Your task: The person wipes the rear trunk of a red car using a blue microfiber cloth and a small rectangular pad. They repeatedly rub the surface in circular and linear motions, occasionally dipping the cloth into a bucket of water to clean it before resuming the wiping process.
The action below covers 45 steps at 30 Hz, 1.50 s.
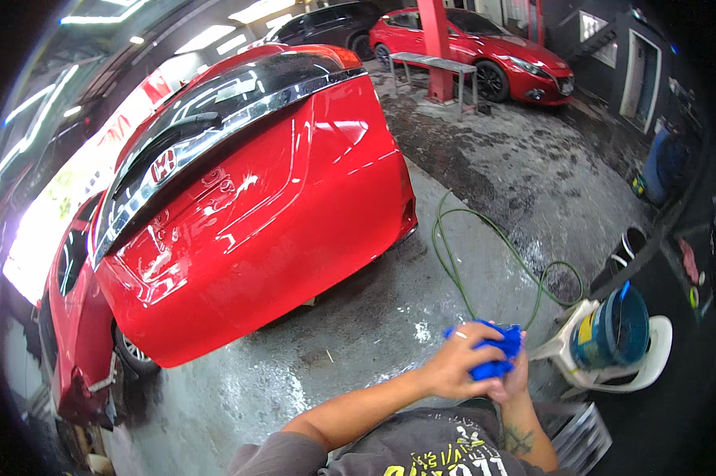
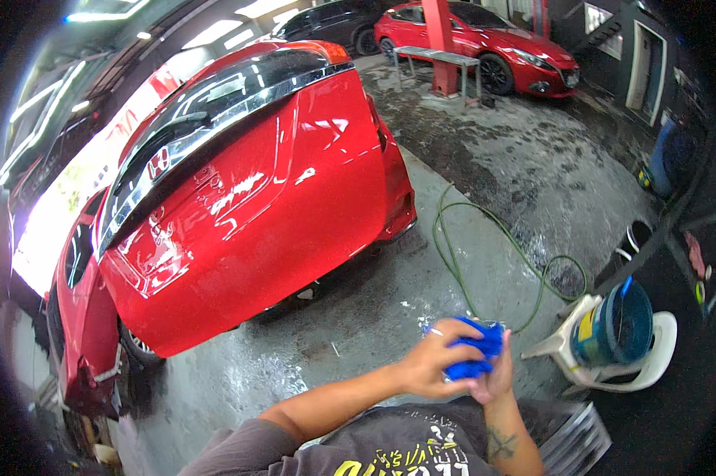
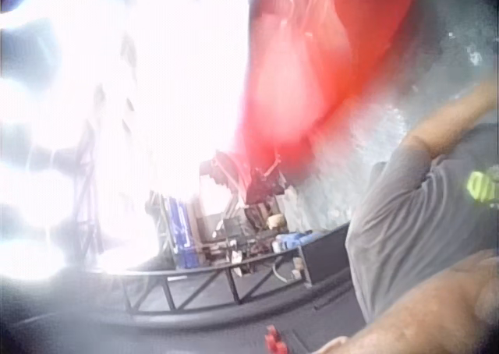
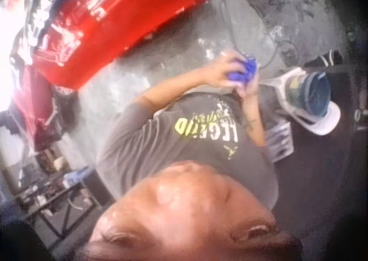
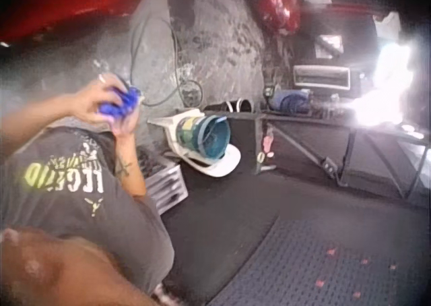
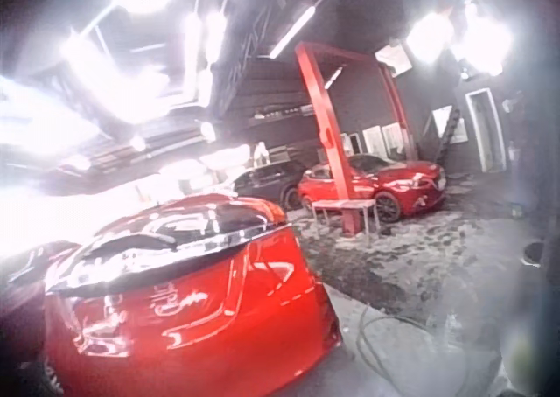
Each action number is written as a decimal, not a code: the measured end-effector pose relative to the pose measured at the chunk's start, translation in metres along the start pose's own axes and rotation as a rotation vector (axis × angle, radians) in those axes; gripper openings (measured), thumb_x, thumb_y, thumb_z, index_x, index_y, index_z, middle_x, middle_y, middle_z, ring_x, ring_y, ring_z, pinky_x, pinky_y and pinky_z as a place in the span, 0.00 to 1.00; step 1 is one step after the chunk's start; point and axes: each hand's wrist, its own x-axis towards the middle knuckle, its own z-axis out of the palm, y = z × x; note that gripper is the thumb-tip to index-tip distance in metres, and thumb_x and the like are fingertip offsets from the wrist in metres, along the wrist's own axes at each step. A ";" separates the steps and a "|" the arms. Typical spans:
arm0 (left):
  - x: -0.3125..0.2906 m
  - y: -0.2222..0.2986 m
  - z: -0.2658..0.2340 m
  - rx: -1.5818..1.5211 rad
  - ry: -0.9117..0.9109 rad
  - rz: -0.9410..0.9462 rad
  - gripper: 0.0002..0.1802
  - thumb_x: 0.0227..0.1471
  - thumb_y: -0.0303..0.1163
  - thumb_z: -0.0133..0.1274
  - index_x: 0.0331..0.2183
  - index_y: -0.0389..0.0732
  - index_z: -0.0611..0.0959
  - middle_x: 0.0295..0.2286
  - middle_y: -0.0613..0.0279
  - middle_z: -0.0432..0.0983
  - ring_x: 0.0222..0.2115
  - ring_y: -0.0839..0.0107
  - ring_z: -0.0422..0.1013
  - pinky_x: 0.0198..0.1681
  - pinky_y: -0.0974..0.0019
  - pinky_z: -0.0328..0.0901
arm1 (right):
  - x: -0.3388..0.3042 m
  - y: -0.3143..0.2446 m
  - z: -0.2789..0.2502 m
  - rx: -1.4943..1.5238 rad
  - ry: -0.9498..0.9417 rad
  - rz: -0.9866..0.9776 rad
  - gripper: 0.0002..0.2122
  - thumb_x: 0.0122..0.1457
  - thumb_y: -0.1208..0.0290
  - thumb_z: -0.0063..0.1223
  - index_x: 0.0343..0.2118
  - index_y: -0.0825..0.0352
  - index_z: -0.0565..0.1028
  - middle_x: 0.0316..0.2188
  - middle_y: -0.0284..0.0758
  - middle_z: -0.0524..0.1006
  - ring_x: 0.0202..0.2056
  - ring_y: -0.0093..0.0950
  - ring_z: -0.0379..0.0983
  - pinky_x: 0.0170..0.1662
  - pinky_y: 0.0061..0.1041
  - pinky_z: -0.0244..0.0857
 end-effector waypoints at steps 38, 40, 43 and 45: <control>-0.188 0.046 -0.001 -0.248 1.549 -1.822 0.15 0.61 0.34 0.63 0.48 0.48 0.78 0.33 0.59 0.76 0.29 0.64 0.74 0.25 0.60 0.66 | 0.051 -0.440 -0.508 -1.738 0.661 0.442 0.23 0.74 0.53 0.55 0.63 0.65 0.77 0.54 0.40 0.82 0.53 0.32 0.79 0.57 0.38 0.76; -0.201 0.077 0.005 -0.127 1.517 -1.791 0.19 0.59 0.29 0.64 0.50 0.50 0.76 0.34 0.59 0.77 0.29 0.64 0.75 0.26 0.61 0.67 | 0.075 -0.406 -0.493 -1.732 0.595 0.463 0.23 0.74 0.53 0.55 0.63 0.65 0.77 0.54 0.40 0.82 0.53 0.32 0.79 0.57 0.38 0.76; -0.212 0.107 0.008 0.050 1.432 -1.940 0.30 0.53 0.19 0.70 0.52 0.53 0.74 0.36 0.60 0.81 0.32 0.64 0.80 0.29 0.60 0.70 | 0.105 -0.368 -0.473 -1.723 0.515 0.477 0.23 0.74 0.53 0.55 0.63 0.65 0.77 0.54 0.40 0.82 0.52 0.32 0.79 0.56 0.38 0.76; -0.214 0.119 0.009 0.212 1.416 -2.030 0.33 0.48 0.18 0.76 0.47 0.50 0.73 0.35 0.61 0.83 0.30 0.66 0.81 0.28 0.61 0.71 | 0.121 -0.350 -0.460 -1.717 0.480 0.486 0.23 0.74 0.53 0.55 0.63 0.65 0.77 0.54 0.40 0.82 0.52 0.32 0.79 0.56 0.37 0.77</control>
